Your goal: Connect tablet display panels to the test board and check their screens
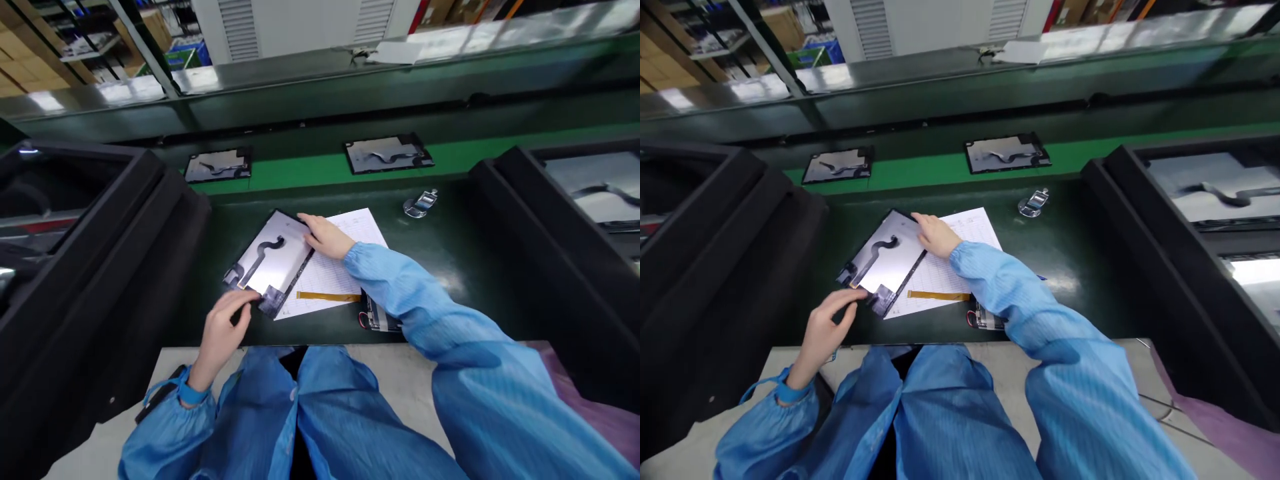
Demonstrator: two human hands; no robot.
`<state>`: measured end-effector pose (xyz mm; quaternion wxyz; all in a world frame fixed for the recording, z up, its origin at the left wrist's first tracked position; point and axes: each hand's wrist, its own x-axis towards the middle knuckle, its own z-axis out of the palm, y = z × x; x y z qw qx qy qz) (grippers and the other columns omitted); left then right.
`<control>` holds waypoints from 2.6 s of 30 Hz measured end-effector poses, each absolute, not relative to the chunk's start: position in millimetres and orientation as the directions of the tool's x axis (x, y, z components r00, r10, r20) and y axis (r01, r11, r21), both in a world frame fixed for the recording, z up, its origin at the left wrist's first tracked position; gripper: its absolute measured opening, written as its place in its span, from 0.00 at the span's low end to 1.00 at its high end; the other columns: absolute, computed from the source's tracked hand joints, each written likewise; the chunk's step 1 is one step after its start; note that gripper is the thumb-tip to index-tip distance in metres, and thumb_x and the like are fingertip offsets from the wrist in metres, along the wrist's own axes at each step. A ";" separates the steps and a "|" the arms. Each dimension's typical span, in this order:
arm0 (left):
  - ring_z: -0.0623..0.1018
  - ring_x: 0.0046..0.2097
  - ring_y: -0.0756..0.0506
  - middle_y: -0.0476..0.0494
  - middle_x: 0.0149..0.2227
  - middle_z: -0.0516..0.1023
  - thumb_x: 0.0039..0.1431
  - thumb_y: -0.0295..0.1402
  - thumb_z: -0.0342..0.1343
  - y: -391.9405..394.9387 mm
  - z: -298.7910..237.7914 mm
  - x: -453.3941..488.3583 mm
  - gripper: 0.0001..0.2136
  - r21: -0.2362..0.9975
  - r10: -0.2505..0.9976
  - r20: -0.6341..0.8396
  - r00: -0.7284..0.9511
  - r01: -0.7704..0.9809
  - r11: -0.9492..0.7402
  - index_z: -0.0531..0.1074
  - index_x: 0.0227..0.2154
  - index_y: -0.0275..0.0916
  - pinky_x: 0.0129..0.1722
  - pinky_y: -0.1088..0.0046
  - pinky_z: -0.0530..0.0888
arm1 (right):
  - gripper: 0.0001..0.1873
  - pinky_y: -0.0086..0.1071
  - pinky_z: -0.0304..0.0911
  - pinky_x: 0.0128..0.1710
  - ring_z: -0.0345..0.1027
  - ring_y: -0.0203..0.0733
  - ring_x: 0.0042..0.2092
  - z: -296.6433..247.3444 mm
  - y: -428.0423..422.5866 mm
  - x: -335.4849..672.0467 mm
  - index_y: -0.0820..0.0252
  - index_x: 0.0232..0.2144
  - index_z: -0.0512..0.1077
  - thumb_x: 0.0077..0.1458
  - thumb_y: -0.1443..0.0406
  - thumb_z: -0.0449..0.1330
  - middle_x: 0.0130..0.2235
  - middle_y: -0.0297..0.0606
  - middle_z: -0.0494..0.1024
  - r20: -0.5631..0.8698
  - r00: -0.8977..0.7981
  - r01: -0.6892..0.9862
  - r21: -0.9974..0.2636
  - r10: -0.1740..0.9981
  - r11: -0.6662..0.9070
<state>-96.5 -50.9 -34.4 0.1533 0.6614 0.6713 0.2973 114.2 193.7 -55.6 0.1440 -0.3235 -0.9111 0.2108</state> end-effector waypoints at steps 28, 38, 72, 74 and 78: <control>0.70 0.53 0.35 0.37 0.51 0.72 0.64 0.36 0.53 -33.4 -25.8 -33.1 0.16 0.426 0.992 0.110 -0.054 0.905 0.002 0.68 0.54 0.41 0.52 0.54 0.69 | 0.08 0.34 0.71 0.30 0.71 0.37 0.29 -18.2 57.0 215.7 0.57 0.39 0.76 0.61 0.60 0.59 0.36 0.38 0.78 -0.118 -0.591 0.264 -0.963 0.798 0.053; 0.76 0.40 0.44 0.44 0.37 0.79 0.61 0.25 0.51 58.5 -38.3 -24.2 0.09 0.668 0.973 0.031 0.230 0.719 -0.191 0.77 0.36 0.38 0.40 0.67 0.71 | 0.10 0.35 0.73 0.40 0.74 0.39 0.39 -23.0 45.9 202.7 0.57 0.41 0.74 0.65 0.61 0.54 0.37 0.40 0.77 -0.059 -0.516 0.049 -0.998 0.854 -0.040; 0.68 0.34 0.49 0.50 0.31 0.66 0.69 0.39 0.47 9.2 -24.8 1.7 0.09 0.968 0.944 -0.244 0.224 0.123 0.221 0.61 0.34 0.41 0.36 0.71 0.65 | 0.14 0.31 0.51 0.30 0.57 0.33 0.27 -35.9 54.8 186.0 0.59 0.25 0.66 0.63 0.63 0.56 0.25 0.31 0.65 0.009 -0.484 0.419 -0.876 0.875 0.240; 0.69 0.34 0.50 0.50 0.32 0.68 0.69 0.38 0.47 5.4 -23.7 2.1 0.09 0.967 0.954 -0.238 0.182 0.139 0.215 0.61 0.34 0.42 0.35 0.72 0.65 | 0.15 0.31 0.50 0.29 0.57 0.34 0.27 -35.9 55.1 186.4 0.59 0.23 0.64 0.63 0.63 0.55 0.24 0.32 0.65 0.060 -0.403 0.519 -0.807 0.913 0.282; 0.71 0.31 0.50 0.52 0.28 0.69 0.69 0.39 0.48 4.5 -24.9 4.8 0.08 0.971 0.962 -0.227 0.148 0.105 0.213 0.62 0.35 0.42 0.34 0.73 0.68 | 0.19 0.30 0.51 0.29 0.57 0.33 0.26 -33.0 55.8 184.8 0.60 0.22 0.65 0.65 0.60 0.54 0.23 0.31 0.65 0.082 -0.484 0.449 -0.831 0.871 0.328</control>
